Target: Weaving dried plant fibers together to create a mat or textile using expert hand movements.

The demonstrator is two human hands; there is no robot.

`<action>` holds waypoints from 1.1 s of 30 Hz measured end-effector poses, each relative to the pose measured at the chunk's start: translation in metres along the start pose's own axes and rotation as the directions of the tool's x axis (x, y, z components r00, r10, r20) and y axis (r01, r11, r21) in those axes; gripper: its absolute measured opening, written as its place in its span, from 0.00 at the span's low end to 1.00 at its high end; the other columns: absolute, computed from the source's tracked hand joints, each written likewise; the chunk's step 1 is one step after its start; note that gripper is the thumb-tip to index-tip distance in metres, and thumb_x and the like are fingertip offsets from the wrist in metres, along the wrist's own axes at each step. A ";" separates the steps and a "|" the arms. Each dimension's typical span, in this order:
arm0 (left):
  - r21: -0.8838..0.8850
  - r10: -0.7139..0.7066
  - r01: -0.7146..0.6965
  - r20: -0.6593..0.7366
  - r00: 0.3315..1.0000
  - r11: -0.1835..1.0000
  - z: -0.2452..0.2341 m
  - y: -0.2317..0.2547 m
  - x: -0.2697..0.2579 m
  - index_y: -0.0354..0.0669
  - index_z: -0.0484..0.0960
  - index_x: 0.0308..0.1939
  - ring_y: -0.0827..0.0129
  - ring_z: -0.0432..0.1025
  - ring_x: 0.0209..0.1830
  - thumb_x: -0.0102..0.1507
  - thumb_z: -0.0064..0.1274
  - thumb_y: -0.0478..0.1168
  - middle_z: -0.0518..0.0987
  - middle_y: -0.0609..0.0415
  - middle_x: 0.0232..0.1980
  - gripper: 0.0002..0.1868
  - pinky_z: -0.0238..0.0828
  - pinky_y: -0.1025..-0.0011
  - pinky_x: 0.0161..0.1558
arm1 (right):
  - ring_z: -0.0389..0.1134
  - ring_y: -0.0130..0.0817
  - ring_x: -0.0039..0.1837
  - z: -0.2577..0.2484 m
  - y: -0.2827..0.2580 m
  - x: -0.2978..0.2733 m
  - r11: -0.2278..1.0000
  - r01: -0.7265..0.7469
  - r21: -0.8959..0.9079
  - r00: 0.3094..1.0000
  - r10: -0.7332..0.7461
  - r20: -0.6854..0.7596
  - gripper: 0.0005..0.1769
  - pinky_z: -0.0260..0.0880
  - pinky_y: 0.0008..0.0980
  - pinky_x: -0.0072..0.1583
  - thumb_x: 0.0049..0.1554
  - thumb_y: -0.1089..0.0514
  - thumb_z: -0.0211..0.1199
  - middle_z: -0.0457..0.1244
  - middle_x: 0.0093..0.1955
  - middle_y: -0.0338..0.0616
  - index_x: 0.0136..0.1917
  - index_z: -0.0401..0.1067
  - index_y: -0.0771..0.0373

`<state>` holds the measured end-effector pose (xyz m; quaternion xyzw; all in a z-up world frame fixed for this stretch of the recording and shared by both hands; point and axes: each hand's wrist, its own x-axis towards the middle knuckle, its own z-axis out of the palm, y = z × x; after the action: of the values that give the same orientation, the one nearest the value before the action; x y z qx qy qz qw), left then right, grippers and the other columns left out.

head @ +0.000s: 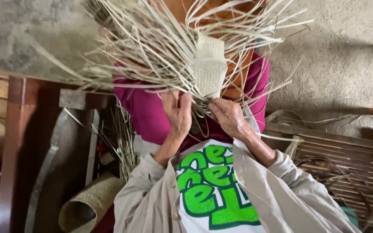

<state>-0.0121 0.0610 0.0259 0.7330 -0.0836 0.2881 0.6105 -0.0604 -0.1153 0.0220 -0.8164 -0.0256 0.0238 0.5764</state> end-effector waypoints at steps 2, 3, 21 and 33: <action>-0.125 -0.210 0.209 0.007 0.978 0.970 0.012 0.002 -0.006 0.39 0.73 0.33 0.68 0.64 0.39 0.65 0.60 0.39 0.67 0.51 0.35 0.13 0.61 0.62 0.49 | 0.63 0.34 0.31 0.002 0.000 -0.001 1.000 -0.008 0.016 1.000 0.008 0.006 0.12 0.69 0.36 0.41 0.65 0.59 0.59 0.64 0.26 0.42 0.39 0.74 0.59; -0.113 -0.216 0.214 -0.007 0.976 0.970 0.010 0.012 0.001 0.39 0.73 0.33 0.68 0.64 0.39 0.65 0.60 0.39 0.67 0.51 0.35 0.13 0.61 0.62 0.49 | 0.63 0.34 0.31 0.002 0.000 0.000 1.000 -0.008 0.021 1.000 0.007 0.025 0.12 0.69 0.36 0.41 0.65 0.59 0.59 0.64 0.26 0.42 0.39 0.74 0.59; -0.341 -0.532 0.543 0.134 0.836 0.768 0.031 -0.004 -0.009 0.41 0.80 0.25 0.75 0.65 0.41 0.61 0.68 0.37 0.76 0.55 0.35 0.13 0.62 0.68 0.51 | 0.65 0.38 0.32 -0.010 -0.014 0.002 1.000 -0.001 -0.026 1.000 0.001 -0.018 0.09 0.70 0.40 0.41 0.66 0.60 0.59 0.64 0.27 0.46 0.44 0.75 0.60; -0.420 -0.713 0.679 0.101 0.694 0.602 0.040 -0.008 -0.009 0.42 0.80 0.26 0.74 0.63 0.38 0.51 0.74 0.35 0.74 0.60 0.28 0.13 0.60 0.69 0.48 | 0.70 0.56 0.39 -0.005 -0.008 -0.004 0.996 -0.003 -0.090 1.000 0.003 -0.004 0.06 0.71 0.49 0.46 0.65 0.59 0.61 0.67 0.33 0.56 0.48 0.75 0.63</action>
<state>-0.0032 0.0234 0.0104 0.5437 0.1713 0.0298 0.8211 -0.0640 -0.1172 0.0314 -0.8418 -0.0244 0.0219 0.5389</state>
